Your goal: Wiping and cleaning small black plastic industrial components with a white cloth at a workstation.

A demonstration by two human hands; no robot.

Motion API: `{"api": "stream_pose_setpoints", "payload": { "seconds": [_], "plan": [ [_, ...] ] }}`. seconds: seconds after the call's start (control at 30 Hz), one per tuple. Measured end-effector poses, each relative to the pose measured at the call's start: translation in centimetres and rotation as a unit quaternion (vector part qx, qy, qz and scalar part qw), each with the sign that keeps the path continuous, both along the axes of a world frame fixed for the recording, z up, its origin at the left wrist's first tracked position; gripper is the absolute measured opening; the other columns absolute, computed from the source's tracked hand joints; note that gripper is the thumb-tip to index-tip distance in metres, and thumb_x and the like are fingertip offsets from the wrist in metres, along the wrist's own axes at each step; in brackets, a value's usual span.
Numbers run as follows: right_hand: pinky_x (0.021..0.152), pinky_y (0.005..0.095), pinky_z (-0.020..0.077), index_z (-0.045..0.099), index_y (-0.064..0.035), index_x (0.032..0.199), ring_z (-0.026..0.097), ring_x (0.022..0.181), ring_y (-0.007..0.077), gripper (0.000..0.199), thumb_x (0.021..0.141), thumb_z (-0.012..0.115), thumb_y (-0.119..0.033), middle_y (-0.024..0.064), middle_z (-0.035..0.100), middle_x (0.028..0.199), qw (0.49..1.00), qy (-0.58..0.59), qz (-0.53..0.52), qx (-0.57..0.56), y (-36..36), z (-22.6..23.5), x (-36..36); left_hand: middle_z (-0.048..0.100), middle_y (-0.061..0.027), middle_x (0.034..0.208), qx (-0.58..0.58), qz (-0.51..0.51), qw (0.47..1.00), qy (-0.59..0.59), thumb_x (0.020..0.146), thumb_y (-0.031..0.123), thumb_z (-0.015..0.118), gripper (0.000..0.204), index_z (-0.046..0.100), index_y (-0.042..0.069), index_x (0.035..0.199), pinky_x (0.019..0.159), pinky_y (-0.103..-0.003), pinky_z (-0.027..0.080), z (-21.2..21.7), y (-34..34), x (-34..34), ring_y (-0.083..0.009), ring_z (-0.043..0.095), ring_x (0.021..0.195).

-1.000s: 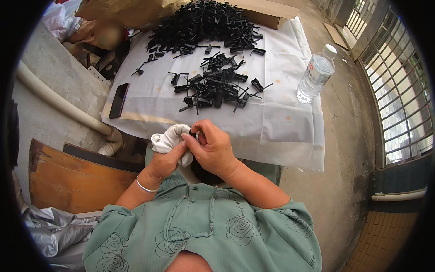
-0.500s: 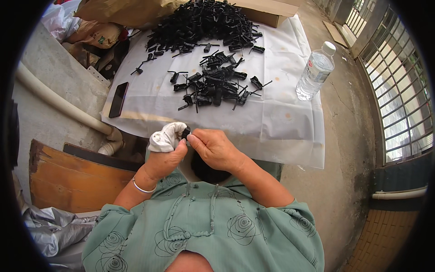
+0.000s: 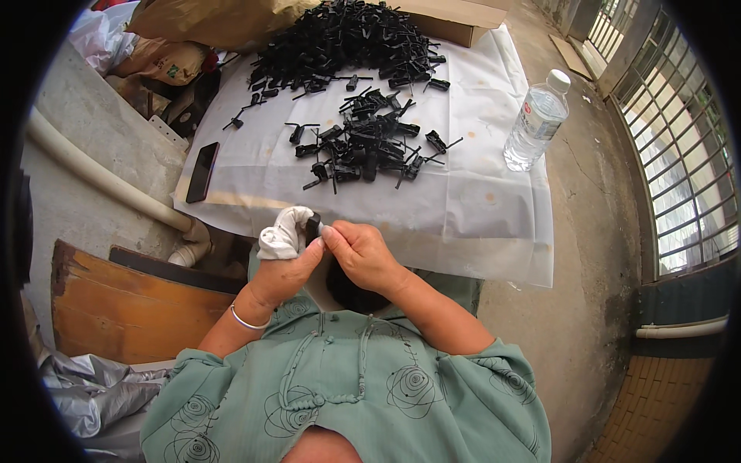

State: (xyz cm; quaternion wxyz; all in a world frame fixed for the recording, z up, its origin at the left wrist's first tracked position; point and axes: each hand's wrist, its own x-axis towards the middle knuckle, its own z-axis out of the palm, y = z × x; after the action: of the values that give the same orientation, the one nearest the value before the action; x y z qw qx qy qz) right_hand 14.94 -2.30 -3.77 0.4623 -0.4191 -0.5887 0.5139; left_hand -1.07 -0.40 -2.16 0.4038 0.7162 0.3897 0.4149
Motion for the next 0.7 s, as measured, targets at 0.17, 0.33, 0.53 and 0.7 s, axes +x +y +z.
{"api": "stream_pose_setpoints", "payload": {
  "seconds": [0.17,0.33,0.53,0.7],
  "plan": [
    [0.060,0.0265,0.0449,0.061,-0.0013,0.087,0.055,0.065,0.0138,0.013,0.083,0.061,-0.013,0.0090,0.060,0.072,0.985,-0.147,-0.006,0.094,0.2,0.0,1.2,0.051,-0.0031,0.087,-0.187,-0.052,0.973,-0.128,0.087,0.003,0.049,0.027,0.041,0.002,0.113,0.064,-0.021,0.042,1.6,0.4,-0.6,-0.0071,0.045,0.073],
    [0.057,0.0275,0.0462,0.063,-0.0028,0.085,0.058,0.061,0.0189,0.011,0.075,0.067,-0.006,0.0097,0.062,0.072,0.955,-0.158,-0.053,0.245,0.5,0.5,1.7,0.049,-0.0020,0.084,-0.197,-0.042,0.976,-0.086,0.088,0.003,0.044,0.031,0.036,0.004,0.118,0.055,-0.019,0.038,2.3,0.2,-0.5,-0.0054,0.043,0.063],
    [0.051,0.0245,0.0409,0.061,-0.0039,0.085,0.051,0.053,0.0154,0.013,0.074,0.068,-0.001,0.0056,0.059,0.071,0.977,-0.041,-0.091,0.187,0.1,1.6,0.2,0.047,0.0001,0.085,-0.306,-0.187,0.929,-0.095,0.083,0.007,0.043,0.036,0.038,0.003,0.118,0.057,-0.018,0.036,3.5,-0.4,-0.4,-0.0038,0.039,0.068],
    [0.053,0.0319,0.0408,0.054,-0.0012,0.077,0.045,0.052,0.0243,0.014,0.087,0.056,-0.012,0.0113,0.054,0.068,0.979,-0.069,-0.063,0.183,0.0,1.8,0.4,0.048,-0.0017,0.086,-0.255,-0.135,0.954,-0.083,0.083,0.006,0.044,0.029,0.041,0.003,0.112,0.060,-0.021,0.038,2.5,-0.2,-0.5,-0.0066,0.042,0.070]
  ]
}}
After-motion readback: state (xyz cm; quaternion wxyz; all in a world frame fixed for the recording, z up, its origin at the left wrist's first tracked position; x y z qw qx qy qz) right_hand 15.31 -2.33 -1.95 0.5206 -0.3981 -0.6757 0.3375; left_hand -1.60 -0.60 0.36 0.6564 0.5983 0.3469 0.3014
